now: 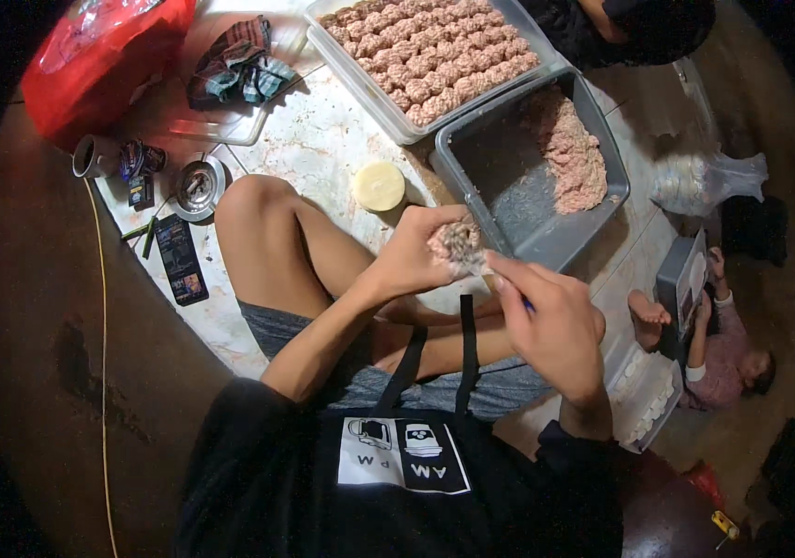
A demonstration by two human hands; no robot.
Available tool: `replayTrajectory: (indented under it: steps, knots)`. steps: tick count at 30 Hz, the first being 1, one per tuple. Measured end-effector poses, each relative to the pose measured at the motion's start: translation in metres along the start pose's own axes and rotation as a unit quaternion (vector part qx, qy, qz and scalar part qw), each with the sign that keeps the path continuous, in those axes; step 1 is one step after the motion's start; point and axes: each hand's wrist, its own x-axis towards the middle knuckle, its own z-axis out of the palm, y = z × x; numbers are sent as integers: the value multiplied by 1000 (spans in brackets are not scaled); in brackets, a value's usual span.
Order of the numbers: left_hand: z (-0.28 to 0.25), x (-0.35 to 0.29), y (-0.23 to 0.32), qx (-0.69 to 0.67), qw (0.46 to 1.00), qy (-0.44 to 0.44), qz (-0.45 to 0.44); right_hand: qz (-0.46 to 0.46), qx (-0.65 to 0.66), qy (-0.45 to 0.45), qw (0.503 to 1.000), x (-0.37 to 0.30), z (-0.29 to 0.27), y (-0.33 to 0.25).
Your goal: The person prepares food by using a fork to scoop meat paste from a container onto small pieces of dough, weighing each portion on a digital scale, and then rolling the dough around the meat into balls and placing them into a storage tray. Once the tray is full, the person places a lid on it.
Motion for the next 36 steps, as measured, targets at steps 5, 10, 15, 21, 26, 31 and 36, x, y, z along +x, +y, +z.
replayTrajectory:
  steps: [5,10,15,21,26,31,36]
  knots:
    - [9,-4,1,162,976,134,48,29,36,52,998,-3,7,-7]
    - [-20,3,-13,79,976,166,-116,87,-65,213,971,18,-11,33]
    - [-23,4,37,42,965,251,-55,139,-89,43,985,84,86,184]
    - [-33,-5,31,157,969,191,1,-40,-41,254,966,87,84,70]
    - [-27,2,27,10,969,245,-32,-89,-52,76,992,51,137,49]
    - [-24,-9,19,208,966,151,40,-79,5,33,996,83,208,100]
    - [-27,-3,-5,2,972,218,-91,-32,42,-12,999,44,140,65]
